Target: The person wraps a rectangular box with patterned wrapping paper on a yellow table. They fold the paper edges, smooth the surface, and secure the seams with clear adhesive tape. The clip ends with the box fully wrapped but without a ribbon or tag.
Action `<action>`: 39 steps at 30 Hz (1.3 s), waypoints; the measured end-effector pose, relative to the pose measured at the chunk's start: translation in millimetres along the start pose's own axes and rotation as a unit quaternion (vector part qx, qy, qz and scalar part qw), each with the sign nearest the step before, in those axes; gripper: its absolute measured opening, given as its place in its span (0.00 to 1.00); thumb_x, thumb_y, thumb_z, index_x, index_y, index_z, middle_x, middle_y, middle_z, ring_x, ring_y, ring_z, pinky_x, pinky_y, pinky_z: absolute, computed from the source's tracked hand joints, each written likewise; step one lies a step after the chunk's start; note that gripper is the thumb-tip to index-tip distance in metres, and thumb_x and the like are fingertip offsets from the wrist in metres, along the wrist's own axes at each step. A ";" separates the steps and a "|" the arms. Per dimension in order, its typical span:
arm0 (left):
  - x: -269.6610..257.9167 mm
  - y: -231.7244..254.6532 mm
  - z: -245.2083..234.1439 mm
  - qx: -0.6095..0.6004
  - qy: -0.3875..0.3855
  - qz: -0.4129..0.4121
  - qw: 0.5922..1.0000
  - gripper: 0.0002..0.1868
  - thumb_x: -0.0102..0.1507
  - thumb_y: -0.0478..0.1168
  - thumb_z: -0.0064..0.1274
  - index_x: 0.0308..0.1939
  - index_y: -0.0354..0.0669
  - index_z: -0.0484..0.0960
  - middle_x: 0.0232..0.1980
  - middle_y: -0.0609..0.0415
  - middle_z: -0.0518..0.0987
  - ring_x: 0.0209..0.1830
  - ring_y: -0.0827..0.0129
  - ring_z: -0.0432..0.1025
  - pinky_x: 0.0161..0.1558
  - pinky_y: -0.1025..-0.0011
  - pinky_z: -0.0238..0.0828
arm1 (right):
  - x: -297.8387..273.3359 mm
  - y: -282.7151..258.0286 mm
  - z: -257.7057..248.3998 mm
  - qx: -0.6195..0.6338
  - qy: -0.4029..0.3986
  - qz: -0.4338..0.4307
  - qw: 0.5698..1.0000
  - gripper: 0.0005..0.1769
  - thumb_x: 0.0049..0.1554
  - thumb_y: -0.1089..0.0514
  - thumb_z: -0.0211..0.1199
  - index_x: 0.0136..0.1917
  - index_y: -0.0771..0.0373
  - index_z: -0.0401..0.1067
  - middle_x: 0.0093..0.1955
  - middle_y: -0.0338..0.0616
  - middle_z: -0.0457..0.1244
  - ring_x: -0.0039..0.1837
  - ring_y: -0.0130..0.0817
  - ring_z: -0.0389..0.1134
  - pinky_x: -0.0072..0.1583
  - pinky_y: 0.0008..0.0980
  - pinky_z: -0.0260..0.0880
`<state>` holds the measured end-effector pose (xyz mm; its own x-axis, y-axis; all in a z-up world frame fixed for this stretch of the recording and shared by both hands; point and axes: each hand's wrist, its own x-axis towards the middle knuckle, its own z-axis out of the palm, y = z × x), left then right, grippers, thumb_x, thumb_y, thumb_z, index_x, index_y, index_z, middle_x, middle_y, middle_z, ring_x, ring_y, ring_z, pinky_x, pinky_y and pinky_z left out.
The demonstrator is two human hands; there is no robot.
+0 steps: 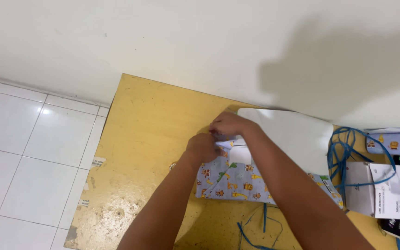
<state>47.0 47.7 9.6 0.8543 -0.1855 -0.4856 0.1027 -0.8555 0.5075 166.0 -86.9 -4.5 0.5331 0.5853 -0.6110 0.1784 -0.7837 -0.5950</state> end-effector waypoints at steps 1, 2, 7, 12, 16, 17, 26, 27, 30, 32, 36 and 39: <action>-0.3 0.3 0.3 -0.005 -0.007 -0.007 1.000 0.27 0.56 0.61 0.64 0.51 0.49 0.87 0.51 0.50 0.84 0.54 0.57 0.77 0.55 0.59 0.74 | 8.0 -0.4 5.7 -0.040 -0.016 0.008 0.999 0.20 0.59 0.49 0.56 0.52 0.63 0.82 0.53 0.50 0.73 0.55 0.44 0.74 0.58 0.39 0.72; 0.3 1.0 0.1 -0.009 -0.014 -0.013 1.000 0.26 0.56 0.61 0.64 0.51 0.50 0.87 0.51 0.50 0.84 0.54 0.57 0.78 0.55 0.59 0.74 | 13.4 1.2 11.9 -0.067 -0.022 0.023 0.997 0.20 0.59 0.49 0.55 0.53 0.60 0.82 0.55 0.49 0.72 0.57 0.45 0.72 0.60 0.40 0.71; 1.4 -1.0 -1.4 -0.011 -0.013 -0.020 1.000 0.25 0.56 0.59 0.65 0.49 0.49 0.87 0.51 0.51 0.85 0.54 0.58 0.78 0.54 0.60 0.75 | 20.6 23.1 37.4 -0.053 -0.002 0.037 0.998 0.22 0.63 0.47 0.50 0.58 0.59 0.79 0.62 0.50 0.69 0.65 0.47 0.67 0.70 0.43 0.57; 0.5 0.7 0.6 -0.029 -0.001 0.001 1.000 0.26 0.56 0.58 0.64 0.56 0.58 0.83 0.50 0.52 0.84 0.53 0.56 0.77 0.53 0.58 0.74 | 19.3 46.1 35.6 0.032 0.002 0.033 0.999 0.20 0.62 0.52 0.51 0.58 0.61 0.79 0.60 0.48 0.71 0.60 0.40 0.72 0.63 0.37 0.70; 0.0 0.4 0.2 -0.008 -0.024 -0.021 0.999 0.25 0.57 0.59 0.64 0.52 0.54 0.86 0.51 0.52 0.84 0.54 0.58 0.78 0.54 0.59 0.74 | 19.6 53.0 31.1 0.128 0.039 0.075 0.988 0.19 0.64 0.55 0.49 0.57 0.66 0.78 0.55 0.49 0.72 0.55 0.36 0.74 0.59 0.33 0.74; -1.6 0.1 1.2 -0.010 -0.023 -0.024 0.999 0.25 0.57 0.60 0.64 0.53 0.53 0.86 0.50 0.52 0.84 0.55 0.58 0.77 0.55 0.59 0.74 | 19.4 53.2 30.9 0.163 0.037 0.082 0.982 0.18 0.64 0.56 0.49 0.56 0.67 0.77 0.54 0.50 0.72 0.54 0.37 0.73 0.58 0.34 0.74; 1.0 0.4 5.3 -0.024 0.003 -0.022 0.999 0.29 0.55 0.60 0.66 0.56 0.53 0.84 0.50 0.52 0.84 0.54 0.59 0.77 0.53 0.59 0.74 | 21.0 58.2 20.5 0.206 0.086 0.105 0.969 0.14 0.59 0.61 0.60 0.54 0.71 0.78 0.50 0.50 0.73 0.46 0.34 0.76 0.51 0.33 0.77; 0.7 0.6 5.1 -0.023 0.002 -0.023 0.999 0.28 0.55 0.59 0.67 0.55 0.53 0.84 0.49 0.52 0.84 0.53 0.58 0.77 0.53 0.59 0.74 | 21.1 61.5 16.3 0.200 0.102 0.102 0.969 0.15 0.57 0.61 0.61 0.55 0.71 0.79 0.49 0.49 0.74 0.46 0.33 0.76 0.50 0.32 0.77; -1.8 1.1 3.6 -0.032 -0.001 -0.025 0.999 0.24 0.56 0.59 0.66 0.51 0.54 0.87 0.47 0.52 0.85 0.52 0.58 0.78 0.52 0.59 0.74 | 16.8 76.5 6.2 0.171 0.148 0.118 0.967 0.20 0.55 0.58 0.66 0.60 0.69 0.74 0.50 0.48 0.72 0.46 0.35 0.76 0.49 0.33 0.74; -1.9 2.0 1.3 -0.038 -0.004 -0.024 0.999 0.23 0.55 0.58 0.66 0.49 0.54 0.87 0.46 0.53 0.85 0.51 0.59 0.79 0.51 0.59 0.75 | 13.7 89.0 -3.6 0.154 0.169 0.125 0.966 0.25 0.55 0.57 0.68 0.63 0.67 0.71 0.51 0.47 0.71 0.47 0.35 0.76 0.49 0.33 0.73; -3.3 3.7 -1.3 -0.051 0.003 -0.031 0.998 0.24 0.54 0.59 0.67 0.49 0.54 0.87 0.45 0.53 0.85 0.50 0.58 0.78 0.50 0.59 0.75 | 8.4 107.0 -11.7 0.180 0.180 0.108 0.961 0.27 0.55 0.56 0.68 0.66 0.67 0.69 0.54 0.48 0.71 0.49 0.33 0.75 0.52 0.32 0.72; -1.8 4.3 -3.7 -0.030 -0.018 -0.032 0.999 0.21 0.55 0.58 0.66 0.47 0.54 0.88 0.45 0.53 0.85 0.50 0.58 0.79 0.51 0.59 0.74 | 8.9 106.9 -11.9 0.181 0.185 0.102 0.961 0.27 0.57 0.55 0.67 0.67 0.66 0.69 0.55 0.49 0.71 0.50 0.33 0.74 0.54 0.31 0.72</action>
